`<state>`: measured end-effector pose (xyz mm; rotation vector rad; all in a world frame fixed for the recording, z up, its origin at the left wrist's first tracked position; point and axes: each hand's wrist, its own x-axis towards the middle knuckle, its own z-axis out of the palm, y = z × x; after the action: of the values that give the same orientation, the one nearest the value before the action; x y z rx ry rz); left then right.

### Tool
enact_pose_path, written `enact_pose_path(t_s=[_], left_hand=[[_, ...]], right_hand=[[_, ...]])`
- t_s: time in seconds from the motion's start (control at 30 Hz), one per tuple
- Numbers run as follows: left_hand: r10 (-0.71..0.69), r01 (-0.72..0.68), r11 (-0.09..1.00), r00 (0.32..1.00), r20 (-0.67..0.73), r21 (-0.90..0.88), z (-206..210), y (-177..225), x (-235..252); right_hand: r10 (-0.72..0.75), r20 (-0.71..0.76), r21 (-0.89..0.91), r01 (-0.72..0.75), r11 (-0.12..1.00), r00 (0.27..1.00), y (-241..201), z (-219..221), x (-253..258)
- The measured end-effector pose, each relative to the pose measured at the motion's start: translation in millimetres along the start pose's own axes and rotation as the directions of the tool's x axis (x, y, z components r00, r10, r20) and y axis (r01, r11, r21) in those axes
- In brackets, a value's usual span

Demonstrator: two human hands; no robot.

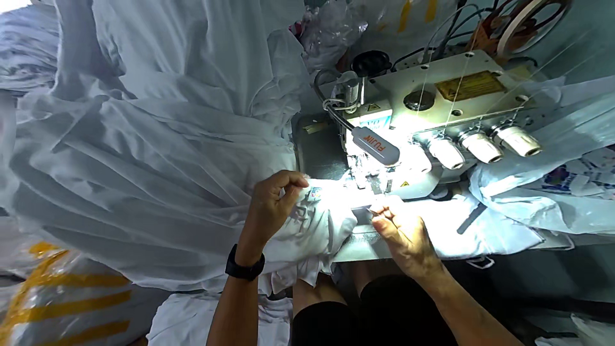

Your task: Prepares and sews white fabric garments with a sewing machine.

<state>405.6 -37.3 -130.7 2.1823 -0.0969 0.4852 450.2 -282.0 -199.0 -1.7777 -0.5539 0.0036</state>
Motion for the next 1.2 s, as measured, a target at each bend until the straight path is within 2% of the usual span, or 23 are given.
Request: enact_pose_path(t_s=[0.17, 0.33, 0.47, 0.53, 0.6, 0.67, 0.77, 0.83, 0.97, 1.07, 1.13, 1.2], left_hand=[[0.055, -0.054, 0.996, 0.998, -0.013, 0.076, -0.9, 4.9, -5.8], [0.085, -0.091, 0.988, 0.995, 0.053, 0.121, -1.8, 10.8, -9.1], [0.156, -0.172, 0.974, 0.981, 0.112, 0.151, 0.9, 20.0, -9.6], [0.103, -0.125, 0.974, 0.987, 0.120, 0.191, -1.8, 21.5, -10.5], [-0.047, 0.031, 0.977, 0.996, 0.070, 0.209, -6.5, 15.0, -11.2], [-0.223, 0.219, 0.970, 0.974, 0.034, 0.106, -10.9, 4.4, -10.0], [-0.378, 0.380, 0.912, 0.925, 0.044, -0.156, -7.7, -11.7, -7.1], [-0.432, 0.439, 0.869, 0.898, 0.081, -0.228, -2.7, -14.0, -5.5], [-0.429, 0.443, 0.855, 0.896, 0.111, -0.269, 1.8, -10.2, -4.9], [-0.382, 0.396, 0.900, 0.918, 0.106, -0.183, 0.5, -9.5, -4.3], [-0.346, 0.353, 0.931, 0.935, 0.078, -0.097, -2.5, -12.6, -4.0], [-0.331, 0.336, 0.940, 0.940, 0.082, -0.058, -3.8, -16.1, -4.3]], right_hand=[[0.056, 0.099, 0.165, -0.072, 0.984, 0.994, -25.3, 10.9, 14.0], [0.093, 0.110, 0.115, -0.105, 0.988, 0.990, -41.2, 24.4, 27.1], [0.085, 0.174, 0.191, -0.118, 0.975, 0.981, -50.2, 31.6, 38.7], [0.064, 0.154, 0.199, -0.094, 0.976, 0.986, -51.3, 30.5, 39.4], [0.003, 0.071, 0.100, -0.010, 0.995, 0.997, -46.8, 26.9, 35.5], [-0.162, -0.037, -0.089, 0.158, 0.983, 0.986, -33.2, 29.5, 30.3], [-0.496, -0.072, -0.361, 0.441, 0.821, 0.865, -16.4, 44.2, 27.0], [-0.617, -0.030, -0.484, 0.529, 0.697, 0.787, -14.2, 55.2, 28.0], [-0.711, 0.037, -0.532, 0.616, 0.581, 0.702, -11.0, 70.8, 36.2], [-0.735, 0.057, -0.512, 0.651, 0.560, 0.676, -7.3, 71.7, 38.4], [-0.727, 0.091, -0.504, 0.661, 0.555, 0.680, -4.8, 66.7, 38.3], [-0.678, 0.118, -0.491, 0.636, 0.596, 0.726, -6.3, 57.1, 35.5]])
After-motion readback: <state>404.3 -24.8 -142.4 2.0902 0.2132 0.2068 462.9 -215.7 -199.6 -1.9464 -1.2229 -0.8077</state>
